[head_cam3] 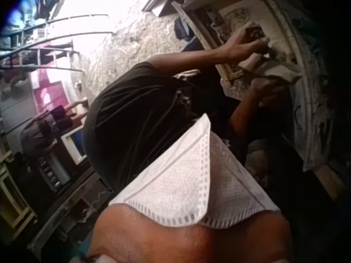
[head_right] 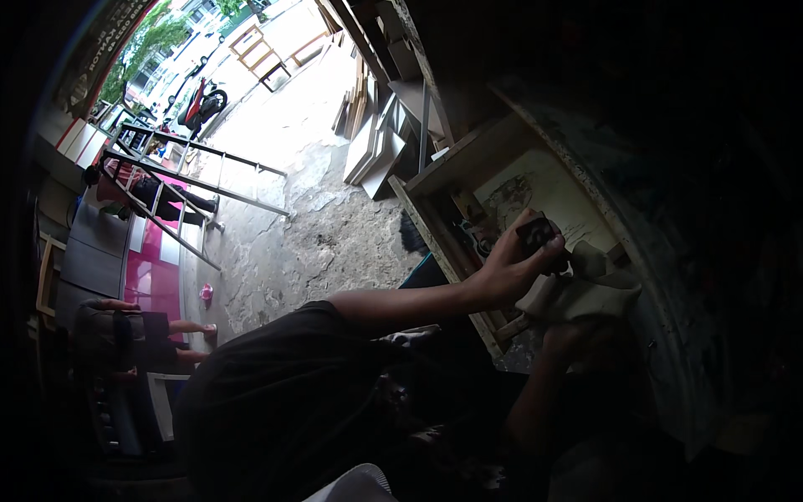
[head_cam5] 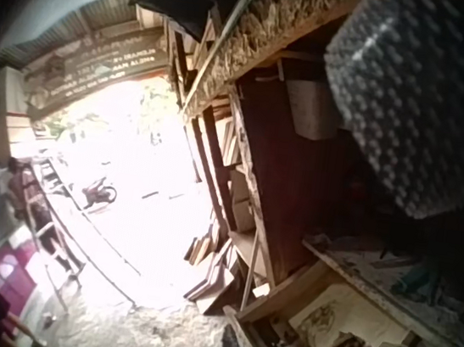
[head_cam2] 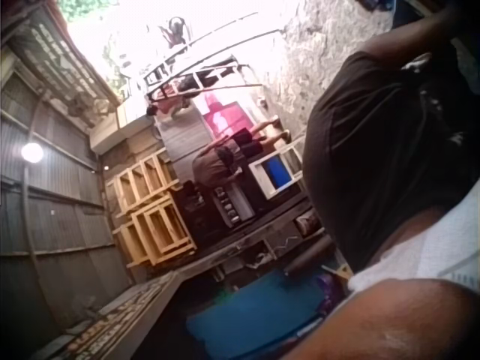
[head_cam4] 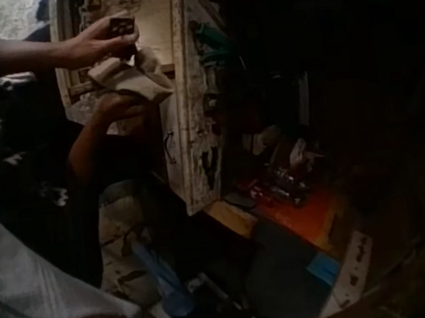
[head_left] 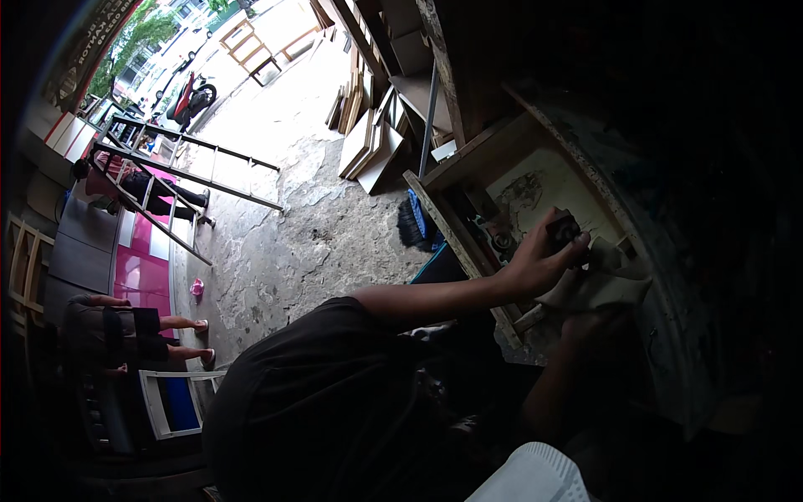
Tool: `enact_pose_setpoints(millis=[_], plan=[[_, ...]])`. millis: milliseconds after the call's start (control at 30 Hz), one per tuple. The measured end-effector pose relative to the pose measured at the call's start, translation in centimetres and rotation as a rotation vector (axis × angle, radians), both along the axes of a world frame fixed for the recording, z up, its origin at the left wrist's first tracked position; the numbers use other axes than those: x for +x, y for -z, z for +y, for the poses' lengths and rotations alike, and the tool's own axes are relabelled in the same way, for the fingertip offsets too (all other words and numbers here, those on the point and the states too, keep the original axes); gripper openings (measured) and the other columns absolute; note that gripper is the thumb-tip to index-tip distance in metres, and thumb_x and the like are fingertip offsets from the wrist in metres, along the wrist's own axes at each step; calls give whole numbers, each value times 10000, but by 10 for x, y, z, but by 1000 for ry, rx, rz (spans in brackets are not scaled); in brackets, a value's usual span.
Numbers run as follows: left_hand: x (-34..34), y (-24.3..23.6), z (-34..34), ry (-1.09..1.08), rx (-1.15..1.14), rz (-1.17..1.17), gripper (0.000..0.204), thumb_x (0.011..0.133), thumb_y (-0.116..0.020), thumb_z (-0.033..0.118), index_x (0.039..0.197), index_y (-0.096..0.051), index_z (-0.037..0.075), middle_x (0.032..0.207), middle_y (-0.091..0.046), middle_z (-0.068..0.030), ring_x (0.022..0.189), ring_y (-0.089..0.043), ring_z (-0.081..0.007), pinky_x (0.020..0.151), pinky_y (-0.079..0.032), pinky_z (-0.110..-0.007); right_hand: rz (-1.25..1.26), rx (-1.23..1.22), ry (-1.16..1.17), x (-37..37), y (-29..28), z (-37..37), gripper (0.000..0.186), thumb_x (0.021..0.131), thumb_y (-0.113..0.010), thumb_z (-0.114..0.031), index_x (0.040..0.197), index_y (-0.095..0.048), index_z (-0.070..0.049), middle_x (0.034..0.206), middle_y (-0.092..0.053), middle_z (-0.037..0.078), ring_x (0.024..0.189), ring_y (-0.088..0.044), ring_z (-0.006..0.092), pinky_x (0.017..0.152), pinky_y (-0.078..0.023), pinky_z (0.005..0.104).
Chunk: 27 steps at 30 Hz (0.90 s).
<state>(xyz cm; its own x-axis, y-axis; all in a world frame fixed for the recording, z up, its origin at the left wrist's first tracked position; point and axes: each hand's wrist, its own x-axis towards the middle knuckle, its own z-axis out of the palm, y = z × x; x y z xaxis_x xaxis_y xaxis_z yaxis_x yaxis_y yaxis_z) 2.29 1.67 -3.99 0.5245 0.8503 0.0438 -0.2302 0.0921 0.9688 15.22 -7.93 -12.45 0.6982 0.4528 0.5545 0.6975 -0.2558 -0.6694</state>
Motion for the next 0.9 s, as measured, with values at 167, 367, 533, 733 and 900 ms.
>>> enact_pose_setpoints(millis=[167,367,533,733,900], plan=[[-5,-6,7,29,51,51,596,1040,-495,488,1328,-357,-16,1226,-575,-195,1162,-589,-265,967,-482,-405,-89,57,-264,-15,12,5,376,942,-696,-189,1229,-587,28,1147,-653,138,1002,-676,235,860,-561,349],[-14,-13,-5,245,321,124,698,1072,-355,521,1494,-257,-27,1434,-450,-277,1388,-435,-365,1129,-364,-444,-850,-323,-21,-14,56,19,411,917,-750,-183,1240,-600,20,1142,-661,122,1032,-678,231,913,-558,335],[-13,-6,-2,180,280,108,522,1081,-450,423,1379,-379,1,1338,-520,-221,1274,-541,-320,1062,-433,-423,-166,28,-292,-4,79,20,403,907,-745,-181,1224,-609,27,1142,-669,126,1033,-679,223,887,-561,330],[-5,11,1,212,75,-22,421,1103,-398,402,1300,-422,31,1227,-533,-100,1194,-513,-157,1029,-421,-340,137,180,-463,-4,75,10,357,902,-697,-133,1198,-604,44,1141,-670,128,1024,-679,220,865,-563,346],[-6,13,3,233,112,-28,392,1108,-390,390,1258,-416,29,1175,-540,-91,1135,-515,-134,991,-427,-330,-38,-11,-241,-2,71,4,338,930,-660,-158,1194,-599,44,1130,-665,133,1010,-681,257,872,-559,352]])
